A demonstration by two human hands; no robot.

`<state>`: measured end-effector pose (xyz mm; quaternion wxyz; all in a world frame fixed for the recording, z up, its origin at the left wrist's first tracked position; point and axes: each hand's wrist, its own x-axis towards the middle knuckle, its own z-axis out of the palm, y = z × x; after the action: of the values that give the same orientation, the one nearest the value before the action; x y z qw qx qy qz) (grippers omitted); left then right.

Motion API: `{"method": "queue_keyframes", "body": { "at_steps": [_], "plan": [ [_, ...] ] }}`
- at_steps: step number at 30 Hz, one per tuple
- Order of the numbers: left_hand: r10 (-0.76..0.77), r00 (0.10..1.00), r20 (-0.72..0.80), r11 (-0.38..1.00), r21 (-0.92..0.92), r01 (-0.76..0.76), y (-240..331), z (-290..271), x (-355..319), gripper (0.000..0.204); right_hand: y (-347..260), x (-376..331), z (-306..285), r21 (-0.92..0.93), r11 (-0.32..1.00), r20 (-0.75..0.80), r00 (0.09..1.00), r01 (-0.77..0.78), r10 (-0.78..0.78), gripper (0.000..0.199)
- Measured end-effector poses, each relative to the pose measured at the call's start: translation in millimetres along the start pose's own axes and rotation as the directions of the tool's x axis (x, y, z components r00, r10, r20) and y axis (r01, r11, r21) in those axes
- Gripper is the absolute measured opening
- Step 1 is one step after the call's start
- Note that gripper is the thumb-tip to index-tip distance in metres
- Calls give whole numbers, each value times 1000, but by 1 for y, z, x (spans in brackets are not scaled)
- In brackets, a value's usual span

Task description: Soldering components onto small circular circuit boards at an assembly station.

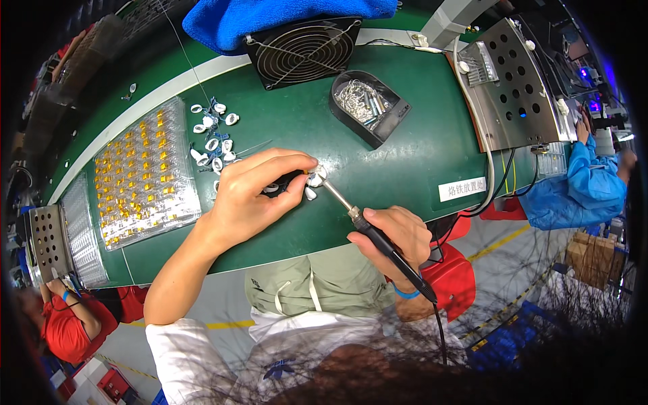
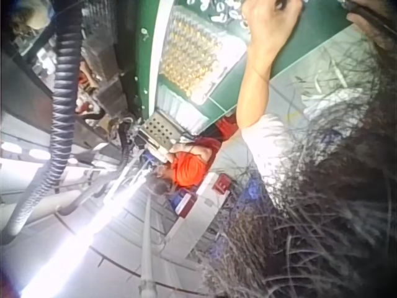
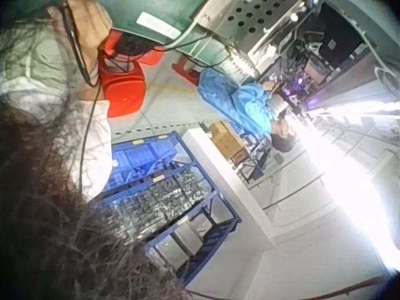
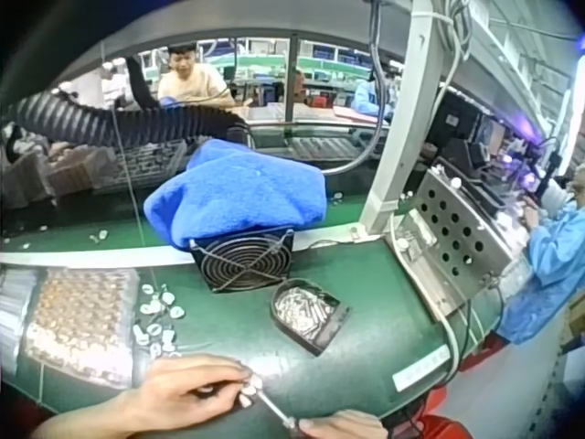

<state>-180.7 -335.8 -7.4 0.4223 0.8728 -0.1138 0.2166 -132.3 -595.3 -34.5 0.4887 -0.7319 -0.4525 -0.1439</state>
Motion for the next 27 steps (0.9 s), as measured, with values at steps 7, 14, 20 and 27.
{"method": "queue_keyframes", "body": {
  "at_steps": [7,14,20,27],
  "plan": [
    [12,1000,-8,998,-54,-13,-2,1,-1,25,0,-10,-3,115,986,-21,992,-118,121,48],
    [36,999,33,998,-49,-34,8,-33,3,23,-4,4,22,339,921,-205,941,-191,271,43],
    [-375,926,-37,926,27,376,-40,-134,11,20,2,9,32,269,955,-159,973,-123,170,43],
    [-308,930,-199,904,244,352,-87,-173,52,22,2,8,32,253,959,-148,974,-129,170,41]
  ]
}}
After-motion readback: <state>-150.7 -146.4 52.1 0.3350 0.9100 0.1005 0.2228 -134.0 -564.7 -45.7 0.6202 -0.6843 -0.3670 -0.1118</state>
